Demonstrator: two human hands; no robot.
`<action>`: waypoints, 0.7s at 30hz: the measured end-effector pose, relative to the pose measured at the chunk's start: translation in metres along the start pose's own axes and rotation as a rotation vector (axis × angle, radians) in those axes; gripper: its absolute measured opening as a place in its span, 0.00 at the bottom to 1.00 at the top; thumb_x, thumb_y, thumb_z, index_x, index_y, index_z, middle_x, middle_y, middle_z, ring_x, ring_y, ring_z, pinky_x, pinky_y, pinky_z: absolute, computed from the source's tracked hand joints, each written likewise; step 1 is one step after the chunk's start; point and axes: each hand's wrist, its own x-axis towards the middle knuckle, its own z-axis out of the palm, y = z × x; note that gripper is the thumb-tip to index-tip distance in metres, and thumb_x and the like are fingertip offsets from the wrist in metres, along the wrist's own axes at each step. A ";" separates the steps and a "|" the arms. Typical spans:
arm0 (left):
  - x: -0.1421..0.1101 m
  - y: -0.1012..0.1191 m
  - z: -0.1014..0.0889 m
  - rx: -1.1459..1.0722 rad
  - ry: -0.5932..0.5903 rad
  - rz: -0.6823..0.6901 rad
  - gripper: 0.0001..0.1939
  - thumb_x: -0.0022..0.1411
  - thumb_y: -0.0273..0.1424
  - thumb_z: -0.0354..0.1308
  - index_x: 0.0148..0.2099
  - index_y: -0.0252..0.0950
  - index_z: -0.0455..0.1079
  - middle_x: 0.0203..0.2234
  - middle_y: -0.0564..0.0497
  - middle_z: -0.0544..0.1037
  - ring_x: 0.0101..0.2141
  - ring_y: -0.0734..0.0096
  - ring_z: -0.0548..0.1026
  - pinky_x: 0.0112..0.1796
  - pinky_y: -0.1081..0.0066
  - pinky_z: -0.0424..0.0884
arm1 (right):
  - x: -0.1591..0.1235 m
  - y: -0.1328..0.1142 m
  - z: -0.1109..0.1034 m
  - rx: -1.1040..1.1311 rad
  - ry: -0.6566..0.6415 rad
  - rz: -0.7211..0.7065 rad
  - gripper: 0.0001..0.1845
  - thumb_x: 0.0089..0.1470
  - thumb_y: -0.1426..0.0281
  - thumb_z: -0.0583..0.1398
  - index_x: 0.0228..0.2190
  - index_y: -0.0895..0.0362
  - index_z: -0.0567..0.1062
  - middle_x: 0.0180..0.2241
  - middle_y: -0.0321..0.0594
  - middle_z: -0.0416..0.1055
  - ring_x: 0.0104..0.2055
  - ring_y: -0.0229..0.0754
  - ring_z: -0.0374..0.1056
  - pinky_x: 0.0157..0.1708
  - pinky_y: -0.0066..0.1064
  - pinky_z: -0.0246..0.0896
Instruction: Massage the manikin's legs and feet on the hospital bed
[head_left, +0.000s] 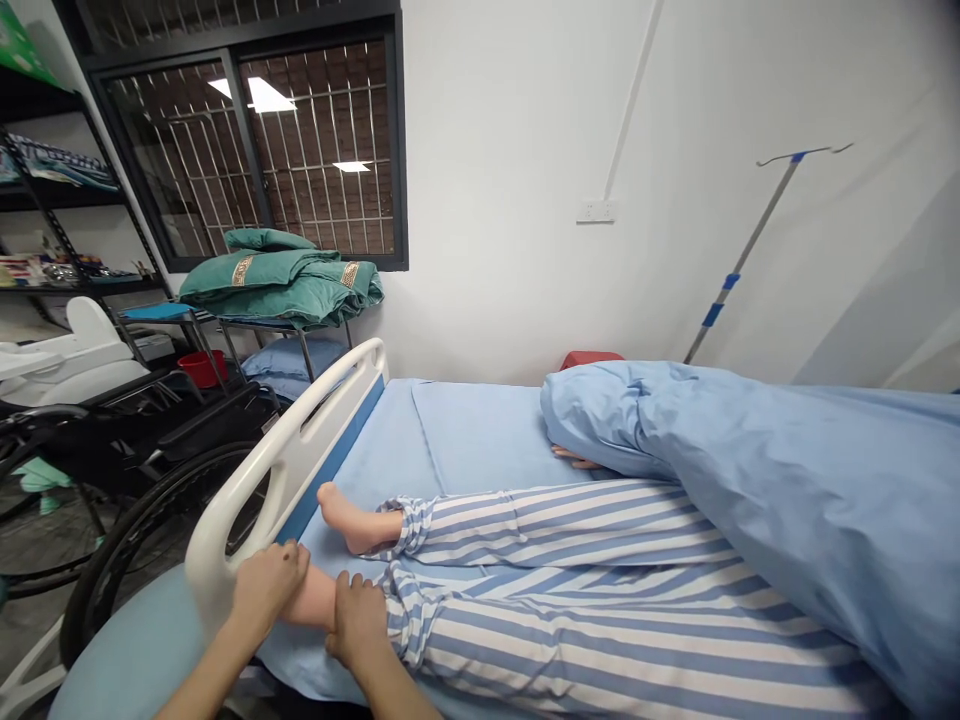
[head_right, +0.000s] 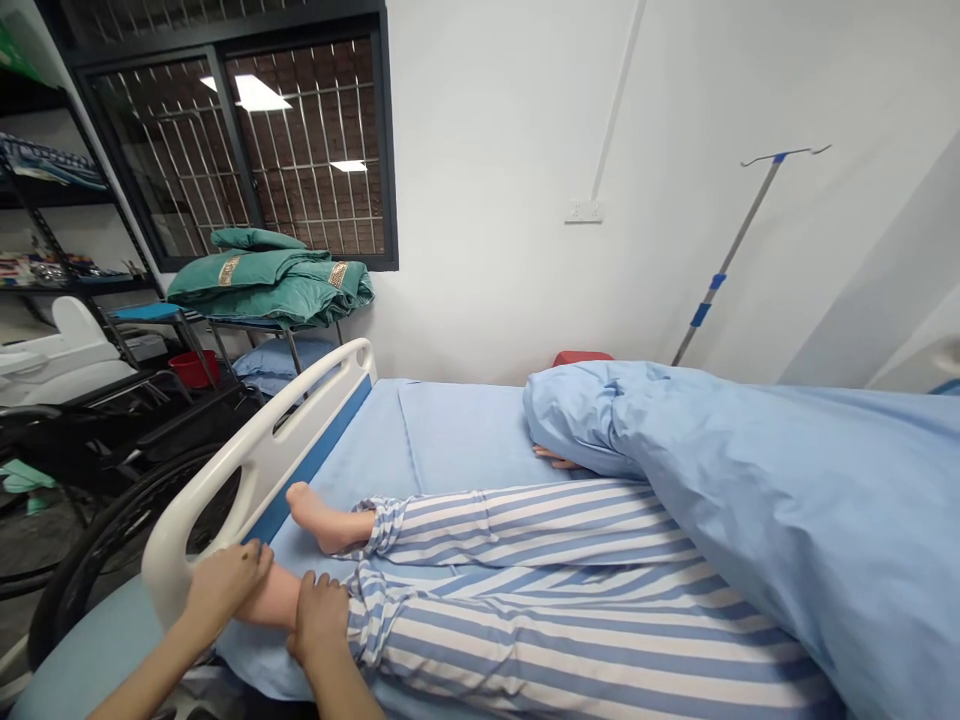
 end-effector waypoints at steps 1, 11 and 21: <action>0.002 0.000 -0.001 0.037 -0.006 0.020 0.22 0.59 0.24 0.36 0.37 0.34 0.72 0.30 0.40 0.76 0.33 0.55 0.74 0.32 0.60 0.65 | 0.000 0.000 -0.001 -0.001 -0.004 0.000 0.34 0.30 0.65 0.67 0.43 0.58 0.64 0.37 0.48 0.68 0.38 0.53 0.67 0.35 0.44 0.62; 0.026 0.013 -0.017 0.089 -0.135 0.121 0.21 0.59 0.28 0.40 0.38 0.29 0.75 0.32 0.35 0.76 0.36 0.56 0.74 0.37 0.62 0.65 | 0.000 0.001 0.003 -0.005 -0.003 -0.022 0.35 0.30 0.64 0.67 0.42 0.58 0.64 0.37 0.49 0.68 0.37 0.54 0.67 0.34 0.45 0.62; 0.028 0.019 -0.004 0.067 -0.082 0.058 0.24 0.59 0.32 0.37 0.37 0.29 0.75 0.32 0.35 0.77 0.35 0.53 0.74 0.35 0.60 0.65 | 0.002 0.001 0.002 0.007 -0.023 -0.010 0.34 0.30 0.64 0.67 0.42 0.59 0.64 0.37 0.49 0.68 0.38 0.53 0.67 0.34 0.44 0.62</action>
